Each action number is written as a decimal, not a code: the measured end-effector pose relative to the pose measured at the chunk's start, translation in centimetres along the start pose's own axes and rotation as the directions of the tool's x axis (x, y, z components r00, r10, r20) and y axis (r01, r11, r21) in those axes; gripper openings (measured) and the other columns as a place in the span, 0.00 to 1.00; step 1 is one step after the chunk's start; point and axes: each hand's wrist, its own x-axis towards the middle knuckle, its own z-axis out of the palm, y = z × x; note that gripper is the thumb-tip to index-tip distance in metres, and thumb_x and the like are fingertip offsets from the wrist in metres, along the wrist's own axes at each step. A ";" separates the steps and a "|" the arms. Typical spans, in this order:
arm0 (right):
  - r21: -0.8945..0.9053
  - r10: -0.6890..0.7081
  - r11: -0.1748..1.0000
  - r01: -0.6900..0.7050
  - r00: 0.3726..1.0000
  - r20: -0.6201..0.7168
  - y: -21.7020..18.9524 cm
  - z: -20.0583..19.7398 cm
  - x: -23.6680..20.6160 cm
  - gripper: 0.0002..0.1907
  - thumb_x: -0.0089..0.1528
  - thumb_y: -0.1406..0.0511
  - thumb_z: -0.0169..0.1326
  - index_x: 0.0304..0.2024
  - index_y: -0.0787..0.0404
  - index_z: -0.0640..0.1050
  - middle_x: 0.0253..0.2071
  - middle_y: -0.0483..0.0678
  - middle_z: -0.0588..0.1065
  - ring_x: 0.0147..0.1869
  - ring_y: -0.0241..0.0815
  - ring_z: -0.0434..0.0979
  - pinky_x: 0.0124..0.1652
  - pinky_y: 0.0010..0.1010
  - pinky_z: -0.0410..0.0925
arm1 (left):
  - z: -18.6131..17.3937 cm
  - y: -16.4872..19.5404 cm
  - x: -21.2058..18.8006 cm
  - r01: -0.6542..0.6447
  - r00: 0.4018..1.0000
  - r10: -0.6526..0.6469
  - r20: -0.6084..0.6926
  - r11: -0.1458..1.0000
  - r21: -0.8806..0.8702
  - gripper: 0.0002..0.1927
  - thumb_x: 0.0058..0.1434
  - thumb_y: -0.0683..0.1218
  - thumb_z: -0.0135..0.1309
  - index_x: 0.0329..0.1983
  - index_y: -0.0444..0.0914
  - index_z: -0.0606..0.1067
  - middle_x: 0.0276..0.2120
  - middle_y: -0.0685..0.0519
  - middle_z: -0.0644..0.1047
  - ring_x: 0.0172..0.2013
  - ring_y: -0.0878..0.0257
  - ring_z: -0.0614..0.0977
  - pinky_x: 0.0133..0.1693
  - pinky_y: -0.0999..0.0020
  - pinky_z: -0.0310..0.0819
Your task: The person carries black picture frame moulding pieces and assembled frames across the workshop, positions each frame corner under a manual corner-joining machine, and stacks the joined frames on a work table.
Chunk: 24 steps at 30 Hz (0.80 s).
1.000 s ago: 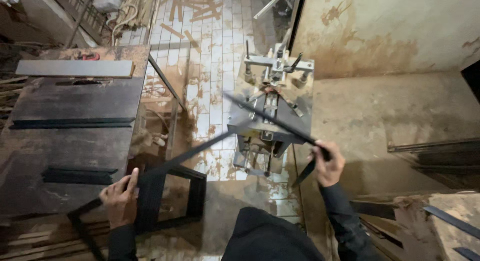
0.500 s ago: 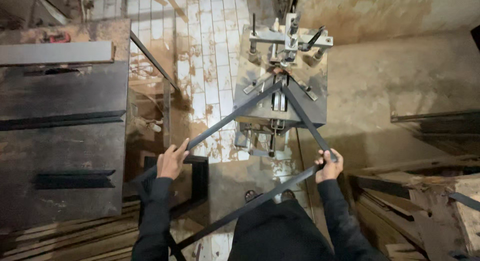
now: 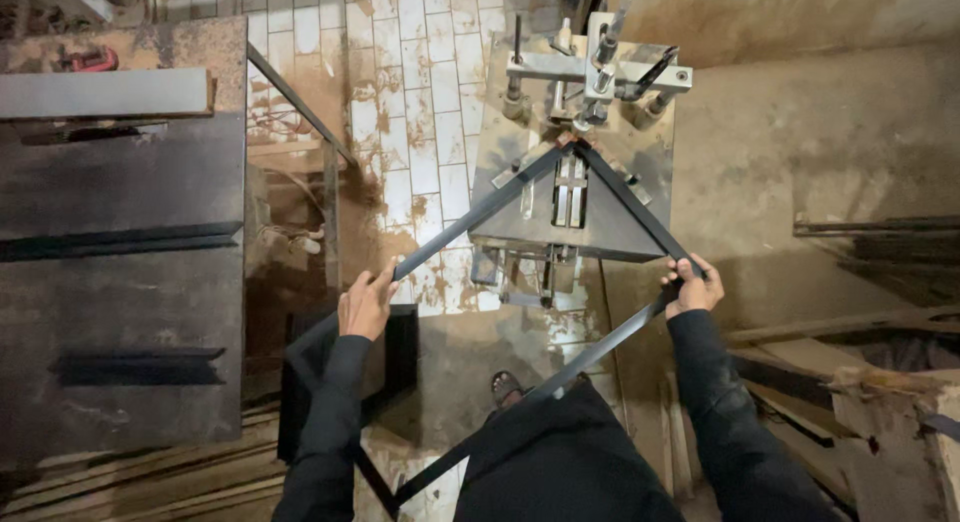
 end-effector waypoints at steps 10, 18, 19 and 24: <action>-0.069 0.232 0.971 -0.229 0.972 0.034 -0.6 -2.0 1.5 0.13 0.64 0.74 0.54 0.51 0.64 0.75 0.37 0.50 0.78 0.36 0.42 0.79 0.42 0.49 0.79 | 6.9 9.9 9.1 -0.121 0.992 0.117 -0.040 0.987 -0.109 0.23 0.67 0.51 0.54 0.66 0.53 0.72 0.40 0.47 0.75 0.35 0.45 0.81 0.36 0.48 0.73; -0.140 0.285 0.950 -0.278 0.958 0.032 -0.2 -3.1 2.1 0.15 0.64 0.74 0.57 0.54 0.65 0.77 0.38 0.48 0.77 0.36 0.40 0.78 0.42 0.44 0.78 | 7.4 9.6 8.1 -0.083 0.996 0.087 0.024 0.988 -0.127 0.23 0.67 0.51 0.54 0.66 0.53 0.73 0.45 0.48 0.74 0.34 0.43 0.81 0.35 0.45 0.72; -0.142 0.281 0.951 -0.276 0.960 0.019 0.0 -3.4 1.8 0.16 0.64 0.74 0.57 0.55 0.64 0.77 0.38 0.48 0.77 0.36 0.39 0.77 0.42 0.43 0.77 | 7.5 9.8 7.6 -0.073 0.997 0.077 0.025 0.989 -0.125 0.23 0.67 0.51 0.54 0.66 0.53 0.73 0.46 0.47 0.74 0.34 0.42 0.81 0.34 0.45 0.72; -0.154 0.286 0.948 -0.277 0.958 0.038 -0.1 -3.9 1.2 0.15 0.64 0.74 0.56 0.55 0.65 0.76 0.37 0.48 0.77 0.37 0.39 0.77 0.44 0.45 0.78 | 6.3 11.2 7.4 -0.130 0.979 0.126 -0.160 0.991 -0.010 0.26 0.62 0.52 0.55 0.65 0.50 0.72 0.51 0.44 0.74 0.42 0.45 0.80 0.40 0.45 0.73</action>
